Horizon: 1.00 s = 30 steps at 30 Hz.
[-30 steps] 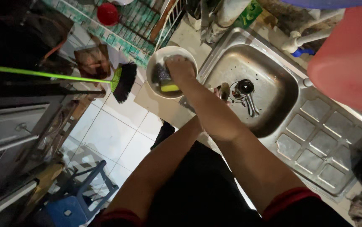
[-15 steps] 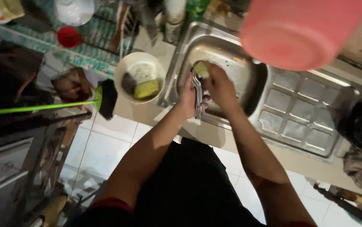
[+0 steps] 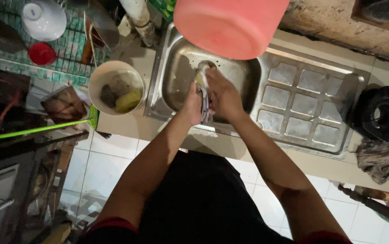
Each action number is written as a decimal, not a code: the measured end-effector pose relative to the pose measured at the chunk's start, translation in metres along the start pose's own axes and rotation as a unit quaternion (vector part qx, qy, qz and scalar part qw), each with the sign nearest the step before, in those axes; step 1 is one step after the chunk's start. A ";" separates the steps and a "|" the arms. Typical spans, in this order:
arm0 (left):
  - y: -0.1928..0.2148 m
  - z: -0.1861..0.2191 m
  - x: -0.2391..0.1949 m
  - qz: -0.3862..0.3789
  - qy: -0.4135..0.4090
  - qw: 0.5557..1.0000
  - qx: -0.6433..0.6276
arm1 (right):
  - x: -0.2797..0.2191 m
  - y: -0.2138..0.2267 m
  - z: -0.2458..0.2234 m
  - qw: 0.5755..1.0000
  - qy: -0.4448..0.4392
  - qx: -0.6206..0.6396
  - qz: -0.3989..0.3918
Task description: The person washes two metal ladles under running water in a kitchen sink using a sponge, then dries them with a cloth and places them on the countertop.
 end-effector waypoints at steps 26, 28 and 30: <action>-0.012 0.035 0.021 0.037 -0.273 0.961 -0.038 | -0.031 0.016 -0.002 0.996 -0.080 0.021 -0.017; -0.018 0.030 0.023 0.043 -0.279 0.957 -0.062 | -0.035 0.021 0.002 0.993 -0.108 0.004 -0.045; -0.022 0.026 0.026 0.051 -0.272 0.956 -0.096 | -0.040 0.024 0.005 0.986 -0.143 0.004 -0.081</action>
Point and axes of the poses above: each hand's wrist, its own x-axis towards the middle knuckle, its own y-axis out of the back of the hand, z = x × y, the point moved 3 cm from there along x, towards the middle knuckle, and after that the axes turned 11 degrees about -y, right-handed, at the moved point
